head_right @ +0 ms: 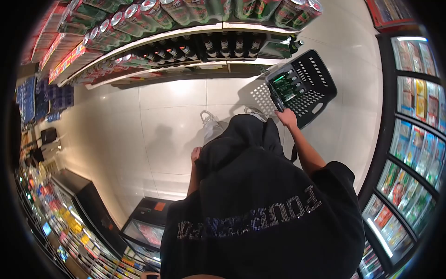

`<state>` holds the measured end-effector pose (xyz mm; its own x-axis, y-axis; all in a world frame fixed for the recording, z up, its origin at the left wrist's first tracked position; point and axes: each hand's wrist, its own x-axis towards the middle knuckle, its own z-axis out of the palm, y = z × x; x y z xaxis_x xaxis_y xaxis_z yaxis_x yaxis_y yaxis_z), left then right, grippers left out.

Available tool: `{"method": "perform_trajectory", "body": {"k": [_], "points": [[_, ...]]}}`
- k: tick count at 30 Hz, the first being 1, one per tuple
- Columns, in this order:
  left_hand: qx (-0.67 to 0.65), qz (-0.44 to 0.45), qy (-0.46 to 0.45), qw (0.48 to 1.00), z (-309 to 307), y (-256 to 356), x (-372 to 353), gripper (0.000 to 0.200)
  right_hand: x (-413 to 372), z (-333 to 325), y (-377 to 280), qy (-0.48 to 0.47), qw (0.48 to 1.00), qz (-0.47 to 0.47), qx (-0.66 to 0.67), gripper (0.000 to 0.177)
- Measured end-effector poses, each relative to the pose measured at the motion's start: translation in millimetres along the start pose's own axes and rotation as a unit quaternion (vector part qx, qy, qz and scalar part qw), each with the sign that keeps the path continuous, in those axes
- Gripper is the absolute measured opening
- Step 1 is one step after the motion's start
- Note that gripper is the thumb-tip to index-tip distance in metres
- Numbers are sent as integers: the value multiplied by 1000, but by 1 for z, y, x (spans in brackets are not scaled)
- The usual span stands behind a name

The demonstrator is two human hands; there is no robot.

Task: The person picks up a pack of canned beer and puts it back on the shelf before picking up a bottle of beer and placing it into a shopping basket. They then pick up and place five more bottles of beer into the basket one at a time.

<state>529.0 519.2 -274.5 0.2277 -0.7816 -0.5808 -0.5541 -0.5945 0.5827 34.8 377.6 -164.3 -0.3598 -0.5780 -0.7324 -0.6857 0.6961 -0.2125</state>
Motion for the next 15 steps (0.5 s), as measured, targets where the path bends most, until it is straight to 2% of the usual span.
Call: {"method": "perform_trajectory", "body": {"k": [1,2,3,5,6,7,9,11,13,15], "points": [[4,-101,-34,994,-19,7,19,35,-2,6,-8,-1,1000,-1,13,58],[-43,-86,-34,995,-43,21,25,35,-10,10,-20,17,999,-6,30,56],[-152,-121,-50,980,-60,22,37,36,-17,15,-37,35,998,-13,47,54],[-178,-107,-47,977,-90,24,63,36,-24,22,-71,22,998,33,42,51],[-176,-103,-55,977,-105,25,74,36,-31,29,-85,79,996,1,43,51],[-159,-88,-58,982,-116,26,83,36,-37,37,-95,133,990,-30,41,50],[-140,-77,-64,985,-131,16,97,35,-39,51,-107,120,991,-9,63,51],[55,17,-129,990,-140,8,110,33,-28,68,-104,115,984,-83,108,40],[67,36,-133,988,-146,31,107,32,-51,58,-126,96,984,-62,135,34],[80,56,-138,986,-143,51,98,31,-68,54,-132,15,991,-7,136,43]]}}
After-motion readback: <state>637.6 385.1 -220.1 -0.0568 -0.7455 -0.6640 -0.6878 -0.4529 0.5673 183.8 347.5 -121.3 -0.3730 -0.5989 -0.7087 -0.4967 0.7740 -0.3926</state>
